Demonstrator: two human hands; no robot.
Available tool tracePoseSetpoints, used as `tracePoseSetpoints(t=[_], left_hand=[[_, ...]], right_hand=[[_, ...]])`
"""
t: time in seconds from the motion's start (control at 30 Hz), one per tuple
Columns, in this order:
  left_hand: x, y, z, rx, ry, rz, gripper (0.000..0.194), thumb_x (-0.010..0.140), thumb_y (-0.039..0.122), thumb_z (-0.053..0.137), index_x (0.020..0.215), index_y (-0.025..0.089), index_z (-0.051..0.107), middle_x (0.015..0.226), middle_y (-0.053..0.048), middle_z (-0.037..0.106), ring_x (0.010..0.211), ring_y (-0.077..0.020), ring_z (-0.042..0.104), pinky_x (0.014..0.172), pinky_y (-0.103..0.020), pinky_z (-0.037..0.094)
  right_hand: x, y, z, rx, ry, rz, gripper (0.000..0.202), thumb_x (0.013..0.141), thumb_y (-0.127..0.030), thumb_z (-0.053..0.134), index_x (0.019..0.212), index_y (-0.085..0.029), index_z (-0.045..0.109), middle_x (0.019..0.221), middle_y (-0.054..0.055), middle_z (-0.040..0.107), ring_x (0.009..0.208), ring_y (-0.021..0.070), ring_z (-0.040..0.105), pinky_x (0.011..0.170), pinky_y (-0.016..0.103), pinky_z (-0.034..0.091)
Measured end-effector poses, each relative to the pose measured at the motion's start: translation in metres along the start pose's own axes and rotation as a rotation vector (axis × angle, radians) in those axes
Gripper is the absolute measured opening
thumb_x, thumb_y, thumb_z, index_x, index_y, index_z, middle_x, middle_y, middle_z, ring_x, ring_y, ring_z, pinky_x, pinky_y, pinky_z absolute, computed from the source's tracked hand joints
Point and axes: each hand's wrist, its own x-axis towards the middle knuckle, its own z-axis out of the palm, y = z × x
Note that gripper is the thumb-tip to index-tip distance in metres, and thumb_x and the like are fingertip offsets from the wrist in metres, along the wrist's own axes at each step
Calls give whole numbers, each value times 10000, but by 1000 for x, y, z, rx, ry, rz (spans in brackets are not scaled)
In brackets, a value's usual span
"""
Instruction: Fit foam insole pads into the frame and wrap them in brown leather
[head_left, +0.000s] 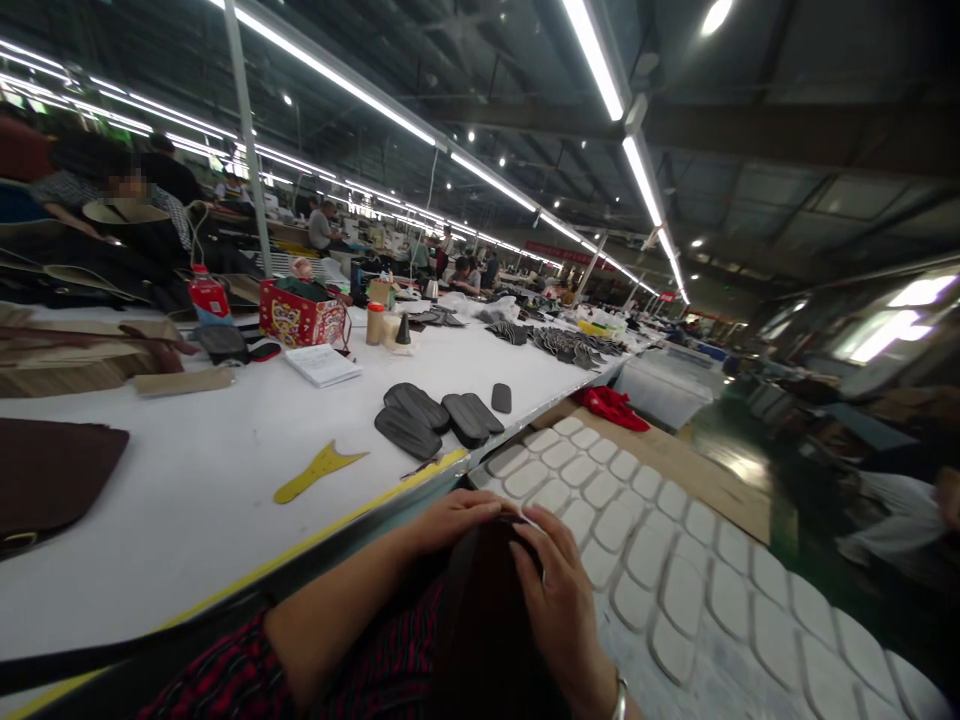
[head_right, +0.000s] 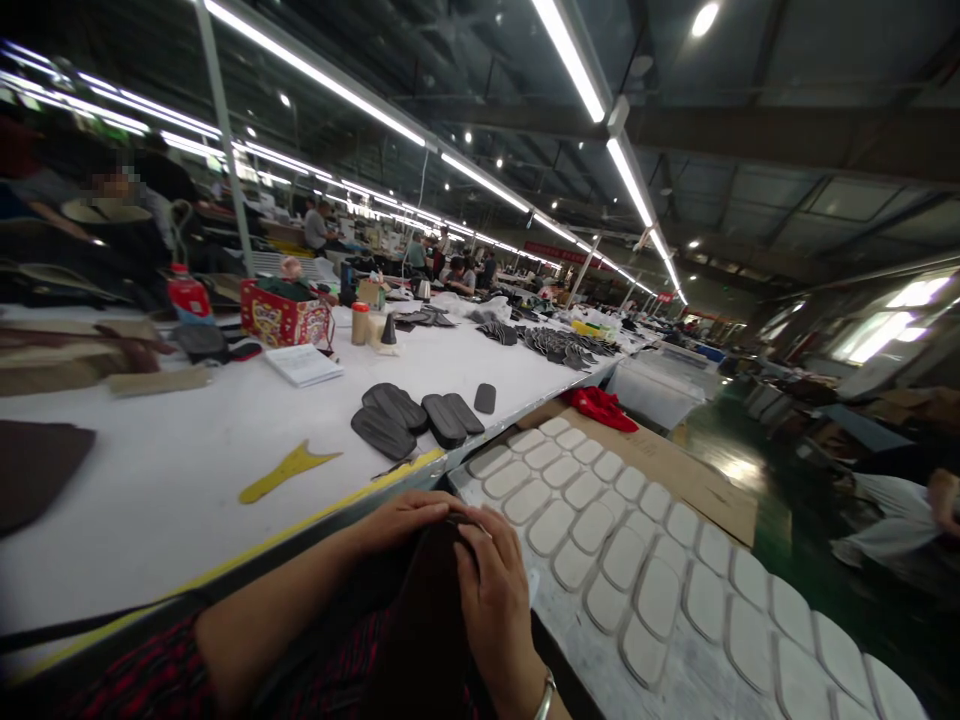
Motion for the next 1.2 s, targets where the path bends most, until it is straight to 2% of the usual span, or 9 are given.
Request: tracePoseSetpoints(t=[0.13,0.3,0.43,0.6,0.7,0.77,0.93,1.1,1.2], left_hand=[[0,8,-3,100,-44,-8,304,839,341,476,1010,150,640,1000,-66,643,951,-185,568,869,-277,406],[-4,13,-4,205,-114,3,284,836,306,478,1025,177,645,1003,-52,655,923,-173,583,831,-243,420],[-6,9,-4,230,-61,-31,290,840,313,460,1016,187,653,991,-42,660,912,-174,586,818,-243,427],[-17,4,9,7,-34,-14,347,823,322,513,1154,225,550,1171,-43,566,1092,-203,494,952,-310,350],[-28,-4,31,-299,138,-69,350,827,342,502,1156,222,501,1176,-64,524,1071,-220,501,881,-339,409],[-34,-9,46,-365,206,-85,341,796,359,544,1095,197,516,1076,-66,550,983,-210,533,814,-323,438],[-32,2,61,68,285,-72,576,611,324,727,1141,242,517,939,-13,527,832,-163,505,735,-268,415],[-22,17,59,203,258,-83,219,667,320,674,843,194,640,771,19,493,722,-122,477,659,-217,377],[-22,12,59,200,241,-93,161,665,304,675,731,164,630,724,20,511,703,-121,479,627,-209,362]], right_hand=[[-1,-6,-4,-138,52,-163,156,828,-106,478,934,-184,560,952,69,571,974,207,500,849,413,430],[-14,-12,-15,-77,-143,-284,196,828,-52,424,939,-167,538,909,63,559,834,163,522,751,324,453],[-18,-14,-20,-29,-316,-349,225,838,-55,382,941,-181,538,899,47,566,801,154,532,733,304,470],[3,-15,-27,-68,-285,-213,238,839,-126,438,1059,-195,495,1043,82,529,967,196,521,834,357,469],[18,-9,-34,-69,-309,-55,253,818,-141,467,1062,-207,485,1046,75,524,967,197,526,824,354,473],[23,-4,-37,-29,-343,45,260,808,-137,474,1055,-220,478,985,49,550,910,179,547,790,331,477],[26,-2,-44,100,-404,142,253,783,-157,519,1025,-226,490,916,15,589,853,163,566,764,305,465],[23,-17,-46,155,-477,75,193,782,-117,516,938,-229,539,897,1,597,833,146,565,734,266,456],[20,-22,-46,134,-532,-16,178,798,-95,490,912,-223,536,880,-3,587,823,134,557,724,254,447]])
